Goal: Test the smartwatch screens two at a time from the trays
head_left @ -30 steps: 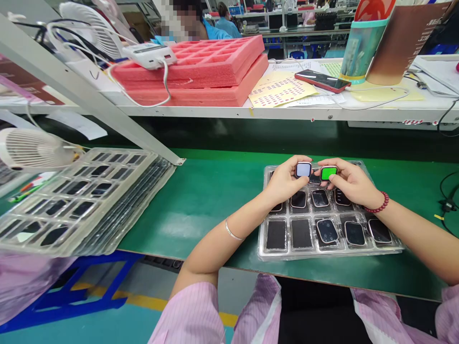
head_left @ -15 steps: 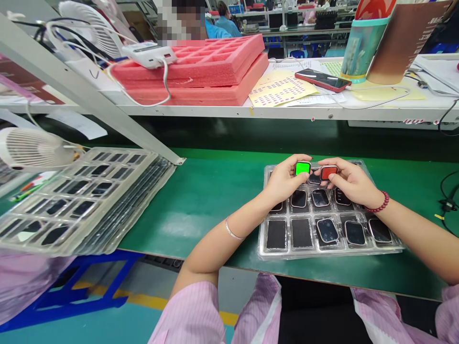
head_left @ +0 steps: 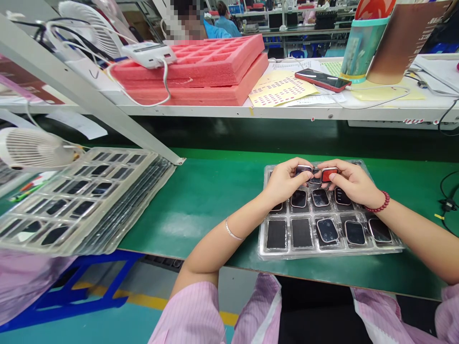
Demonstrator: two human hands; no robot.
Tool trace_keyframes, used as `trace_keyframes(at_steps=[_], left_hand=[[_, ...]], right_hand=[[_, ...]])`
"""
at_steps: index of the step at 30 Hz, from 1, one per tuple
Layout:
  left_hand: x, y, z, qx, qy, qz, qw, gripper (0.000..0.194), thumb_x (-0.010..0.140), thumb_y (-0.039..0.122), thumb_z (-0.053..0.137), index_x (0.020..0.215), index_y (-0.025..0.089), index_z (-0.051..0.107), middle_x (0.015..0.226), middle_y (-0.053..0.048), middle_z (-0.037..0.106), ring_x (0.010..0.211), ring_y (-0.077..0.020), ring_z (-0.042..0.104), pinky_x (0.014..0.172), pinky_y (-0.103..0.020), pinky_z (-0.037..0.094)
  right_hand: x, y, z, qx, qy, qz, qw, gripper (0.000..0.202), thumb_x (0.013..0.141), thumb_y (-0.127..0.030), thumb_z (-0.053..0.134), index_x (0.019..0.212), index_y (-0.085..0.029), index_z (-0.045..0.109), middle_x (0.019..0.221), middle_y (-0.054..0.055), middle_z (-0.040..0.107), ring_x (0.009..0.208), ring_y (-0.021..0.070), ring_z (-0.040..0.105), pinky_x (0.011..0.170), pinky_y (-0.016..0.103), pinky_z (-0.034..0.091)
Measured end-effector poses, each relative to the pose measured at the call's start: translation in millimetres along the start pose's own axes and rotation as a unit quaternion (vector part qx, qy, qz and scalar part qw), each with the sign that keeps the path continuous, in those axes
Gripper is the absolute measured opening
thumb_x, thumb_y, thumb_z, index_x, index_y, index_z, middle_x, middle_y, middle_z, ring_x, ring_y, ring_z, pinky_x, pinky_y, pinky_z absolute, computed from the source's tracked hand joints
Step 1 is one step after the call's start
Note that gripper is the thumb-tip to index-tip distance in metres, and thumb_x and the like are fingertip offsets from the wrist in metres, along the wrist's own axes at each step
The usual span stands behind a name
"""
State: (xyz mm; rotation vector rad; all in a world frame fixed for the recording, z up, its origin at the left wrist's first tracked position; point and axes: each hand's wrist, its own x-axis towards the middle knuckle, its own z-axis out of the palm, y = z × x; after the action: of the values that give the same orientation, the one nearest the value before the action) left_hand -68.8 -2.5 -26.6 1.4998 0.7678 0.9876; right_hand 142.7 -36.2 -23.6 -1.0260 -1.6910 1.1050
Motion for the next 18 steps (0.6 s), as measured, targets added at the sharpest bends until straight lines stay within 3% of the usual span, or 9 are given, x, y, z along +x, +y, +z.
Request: trace_keyframes(at_steps=[6, 12, 18], left_hand=[[-1.7, 6.8, 1.6, -0.019, -0.012, -0.019, 1.000, 0.030, 0.083, 0.042, 0.071, 0.092, 0.013, 0.067, 0.081, -0.005, 0.069, 0.072, -0.0139, 0.065, 0.060, -0.023, 0.054], [-0.6, 8.7, 0.2, -0.009, 0.003, -0.051, 0.999, 0.034, 0.089, 0.046, 0.064, 0.100, 0.014, 0.069, 0.086, -0.007, 0.074, 0.061, -0.0122, 0.066, 0.047, -0.018, 0.042], [-0.8, 8.8, 0.0, -0.009, 0.002, -0.053, 0.999, 0.032, 0.090, 0.040, 0.062, 0.109, 0.015, 0.067, 0.095, -0.008, 0.073, 0.067, -0.0138, 0.069, 0.048, -0.019, 0.044]], right_hand=[[0.1, -4.8, -1.2, 0.006, 0.011, 0.015, 1.000, 0.020, 0.092, -0.031, 0.063, 0.107, -0.021, 0.071, 0.096, 0.006, 0.076, 0.067, 0.0152, 0.071, 0.056, 0.026, 0.059], [-0.1, -9.0, 1.7, 0.013, 0.039, 0.013, 0.999, 0.020, 0.086, -0.039, 0.071, 0.094, -0.020, 0.071, 0.083, 0.005, 0.075, 0.065, 0.0156, 0.068, 0.054, 0.027, 0.059], [-0.4, -6.7, 0.3, 0.006, 0.032, 0.002, 0.999, 0.015, 0.085, -0.032, 0.070, 0.095, -0.020, 0.069, 0.084, 0.005, 0.074, 0.066, 0.0162, 0.067, 0.057, 0.029, 0.060]])
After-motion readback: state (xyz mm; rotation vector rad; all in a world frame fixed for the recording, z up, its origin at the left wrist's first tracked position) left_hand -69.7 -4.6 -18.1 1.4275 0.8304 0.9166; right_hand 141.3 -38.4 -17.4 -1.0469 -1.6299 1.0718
